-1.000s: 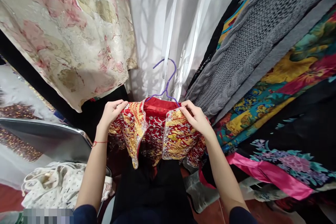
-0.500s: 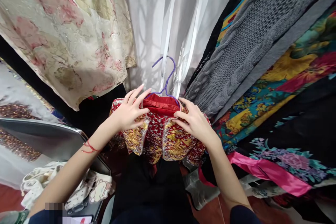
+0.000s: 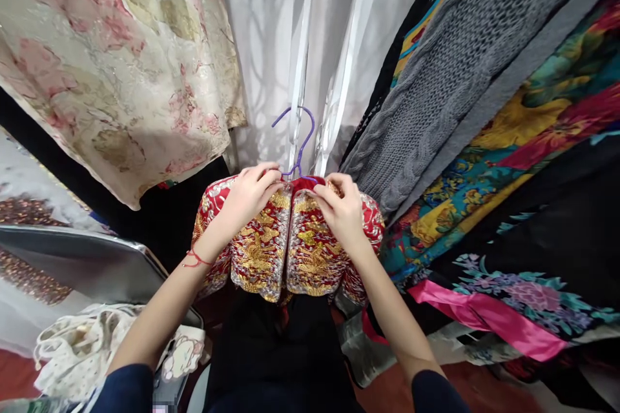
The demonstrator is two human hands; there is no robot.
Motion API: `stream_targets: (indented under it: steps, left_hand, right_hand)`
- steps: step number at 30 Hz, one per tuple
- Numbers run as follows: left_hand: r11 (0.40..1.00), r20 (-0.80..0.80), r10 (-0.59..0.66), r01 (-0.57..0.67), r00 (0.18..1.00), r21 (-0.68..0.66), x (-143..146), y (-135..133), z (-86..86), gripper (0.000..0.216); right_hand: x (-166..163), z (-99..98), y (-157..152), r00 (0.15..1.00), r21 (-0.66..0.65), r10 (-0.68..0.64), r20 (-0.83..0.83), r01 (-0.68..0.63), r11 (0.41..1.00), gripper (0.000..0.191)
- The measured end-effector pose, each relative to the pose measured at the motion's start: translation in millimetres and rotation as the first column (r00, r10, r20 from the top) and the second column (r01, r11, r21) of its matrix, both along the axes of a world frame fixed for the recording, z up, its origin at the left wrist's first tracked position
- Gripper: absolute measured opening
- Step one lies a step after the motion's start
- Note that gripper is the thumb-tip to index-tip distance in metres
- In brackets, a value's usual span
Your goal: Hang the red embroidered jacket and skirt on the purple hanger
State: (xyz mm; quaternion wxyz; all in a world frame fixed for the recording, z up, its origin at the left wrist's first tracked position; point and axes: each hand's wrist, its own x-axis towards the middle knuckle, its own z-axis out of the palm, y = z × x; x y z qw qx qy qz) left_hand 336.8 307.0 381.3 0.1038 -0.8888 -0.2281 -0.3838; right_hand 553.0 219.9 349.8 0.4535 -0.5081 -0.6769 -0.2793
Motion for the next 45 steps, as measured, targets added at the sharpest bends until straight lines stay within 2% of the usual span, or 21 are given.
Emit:
stream_targets:
  steps: [3,6,8,10,12,14,15,18,20,25,29,32,34,36,38,40,41,42,43,44,45]
  left_hand:
    - [1.0,-0.055,0.022,-0.021,0.998,0.018,-5,9,-19.5,0.019]
    - [0.999,0.026,0.035,-0.036,0.999,0.033,-10,3,-31.1,0.019]
    - [1.0,0.131,0.016,-0.018,0.991,0.013,-11,-4,-31.3,0.016]
    - [0.999,0.226,-0.03,0.039,0.974,-0.033,-14,-7,-26.1,0.015]
    - [0.99,0.257,-0.066,0.096,0.964,-0.104,-22,-2,-18.8,0.04]
    - [0.978,0.18,-0.038,0.073,0.983,-0.194,-36,11,-14.2,0.067]
    - [0.97,0.103,0.002,0.023,0.995,-0.242,-44,19,-14.1,0.069]
    - [0.93,-0.11,0.148,-0.176,0.983,-0.321,-68,35,-22.1,0.047]
    - [0.911,-0.133,0.228,-0.259,0.965,-0.32,-77,35,-30.8,0.052]
    - [0.897,0.012,0.373,-0.357,0.928,-0.26,-72,11,-46.7,0.061]
    - [0.867,0.063,0.468,-0.445,0.881,-0.225,-61,-1,-55.8,0.058]
    - [0.837,0.088,0.535,-0.513,0.84,-0.193,-55,-3,-59.1,0.051]
    - [0.84,0.139,0.536,-0.51,0.833,-0.183,-52,-6,-59.9,0.043]
    - [0.879,0.228,0.474,-0.444,0.85,-0.174,-50,-12,-66.0,0.034]
    - [0.917,0.377,0.398,-0.358,0.836,-0.175,-48,-24,-85.8,0.033]
    - [0.93,0.568,0.367,-0.295,0.736,-0.219,-45,-42,-125.0,0.033]
    - [0.923,0.652,0.386,-0.269,0.653,-0.276,-43,-52,-151.5,0.029]
    - [0.904,0.71,0.426,-0.231,0.561,-0.359,-40,-62,-181.4,0.023]
    - [0.851,0.715,0.509,-0.152,0.48,-0.503,-36,-72,-213.0,0.019]
    - [0.747,0.681,0.622,-0.033,0.388,-0.664,-32,-81,-244.6,0.018]
    - [0.609,0.612,0.737,0.111,0.287,-0.785,-28,-89,-274.5,0.017]
  right_hand:
    - [0,-16.1,6,0.999,-0.127,-0.019,0.051,0.025,0.992,0.023]
    - [5,-20.8,6,0.994,-0.182,0.108,0.027,-0.102,0.978,0.026]
    - [9,-18.2,3,0.977,-0.177,0.212,-0.029,-0.214,0.961,0.023]
    - [13,-14.9,1,0.958,-0.135,0.27,-0.102,-0.282,0.95,0.019]
    - [16,-13.7,1,0.943,-0.053,0.279,-0.183,-0.293,0.955,0.016]
    - [19,-14.5,4,0.922,0.049,0.272,-0.276,-0.269,0.962,0.015]
    - [20,-15.2,6,0.908,0.09,0.275,-0.318,-0.26,0.962,0.014]
    - [22,-16.5,13,0.885,0.067,0.293,-0.361,-0.289,0.955,0.01]
    - [22,-16.8,15,0.9,-0.015,0.287,-0.327,-0.309,0.951,0.01]
    - [21,-25.9,19,0.919,-0.035,0.253,-0.302,-0.276,0.96,0.018]
    - [21,-36.7,26,0.893,-0.058,0.227,-0.39,-0.27,0.961,0.036]
    - [20,-34.9,30,0.888,-0.087,0.199,-0.416,-0.256,0.963,0.037]
    - [19,-32.5,27,0.903,-0.054,0.201,-0.379,-0.239,0.97,0.036]
    - [16,-38.9,16,0.93,0.045,0.183,-0.319,-0.179,0.983,0.039]
    - [7,-62.9,-4,0.939,0.2,0.136,-0.316,-0.074,0.977,0.041]
    - [-11,-106.9,-29,0.881,0.295,0.142,-0.452,-0.003,0.956,0.031]
    - [-24,-134.6,-41,0.793,0.242,0.184,-0.581,-0.047,0.969,0.022]
    - [-40,-164.1,-52,0.617,0.156,0.23,-0.752,-0.172,0.973,0.016]
    - [-58,-193.9,-62,0.361,0.078,0.217,-0.907,-0.362,0.929,0.016]
    - [-76,-222.6,-69,0.255,0.039,0.168,-0.952,-0.445,0.895,0.017]
    - [-93,-249.3,-73,0.189,0.018,0.127,-0.974,-0.492,0.871,0.017]
